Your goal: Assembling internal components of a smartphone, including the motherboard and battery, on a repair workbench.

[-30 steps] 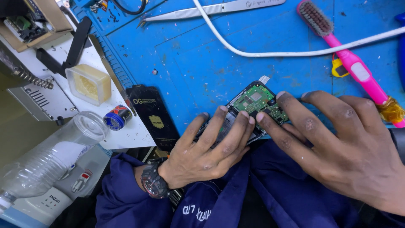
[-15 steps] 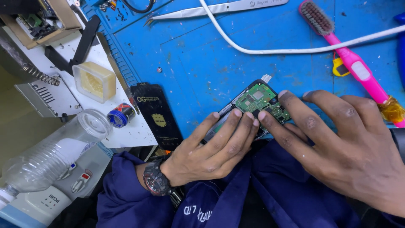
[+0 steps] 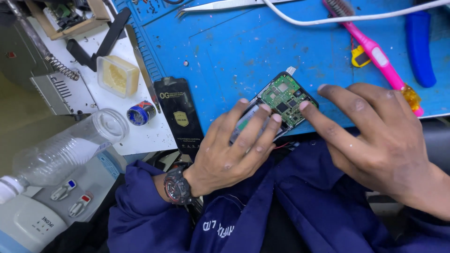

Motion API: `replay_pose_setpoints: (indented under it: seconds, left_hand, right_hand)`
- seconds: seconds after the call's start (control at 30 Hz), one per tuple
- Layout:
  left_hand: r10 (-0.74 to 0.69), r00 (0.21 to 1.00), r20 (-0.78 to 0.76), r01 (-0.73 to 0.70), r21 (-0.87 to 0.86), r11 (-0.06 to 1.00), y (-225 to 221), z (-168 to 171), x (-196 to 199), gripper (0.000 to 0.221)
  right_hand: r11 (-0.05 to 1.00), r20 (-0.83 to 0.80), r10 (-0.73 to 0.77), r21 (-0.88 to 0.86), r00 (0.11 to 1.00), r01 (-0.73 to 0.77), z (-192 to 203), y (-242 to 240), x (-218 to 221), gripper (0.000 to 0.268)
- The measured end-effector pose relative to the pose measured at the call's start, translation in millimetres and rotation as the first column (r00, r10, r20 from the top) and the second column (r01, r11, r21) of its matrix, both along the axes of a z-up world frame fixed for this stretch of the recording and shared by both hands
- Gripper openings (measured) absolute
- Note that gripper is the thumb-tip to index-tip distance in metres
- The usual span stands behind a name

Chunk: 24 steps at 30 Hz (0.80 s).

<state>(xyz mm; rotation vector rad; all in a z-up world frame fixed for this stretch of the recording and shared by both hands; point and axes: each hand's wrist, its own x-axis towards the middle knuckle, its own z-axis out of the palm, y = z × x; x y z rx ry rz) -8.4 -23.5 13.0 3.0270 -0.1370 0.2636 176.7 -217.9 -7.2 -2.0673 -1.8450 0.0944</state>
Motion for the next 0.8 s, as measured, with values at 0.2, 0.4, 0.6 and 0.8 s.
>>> replay_pose_setpoints:
  seconds: [0.2, 0.4, 0.6, 0.8]
  left_hand:
    - [0.151, 0.988, -0.045, -0.150, 0.006, 0.989, -14, 5, -19, 0.059]
    - [0.196, 0.981, 0.003, -0.180, -0.380, 0.907, -11, 10, -44, 0.084]
    - [0.274, 0.958, 0.086, -0.187, -0.538, 0.822, -23, 28, -63, 0.085]
    - [0.319, 0.943, -0.096, -0.256, -0.820, 0.511, -16, 63, -86, 0.093]
  right_hand:
    - [0.944, -0.349, -0.286, 0.055, 0.892, 0.324, 14, -12, -26, 0.015]
    - [0.872, -0.795, -0.424, -0.228, 0.434, 0.433, 48, 4, -50, 0.056]
    - [0.911, -0.947, -0.102, -0.212, -0.305, 0.354, 34, 8, -100, 0.063]
    - [0.893, -0.963, -0.133, -0.219, -0.234, 0.394, 39, 18, -111, 0.051]
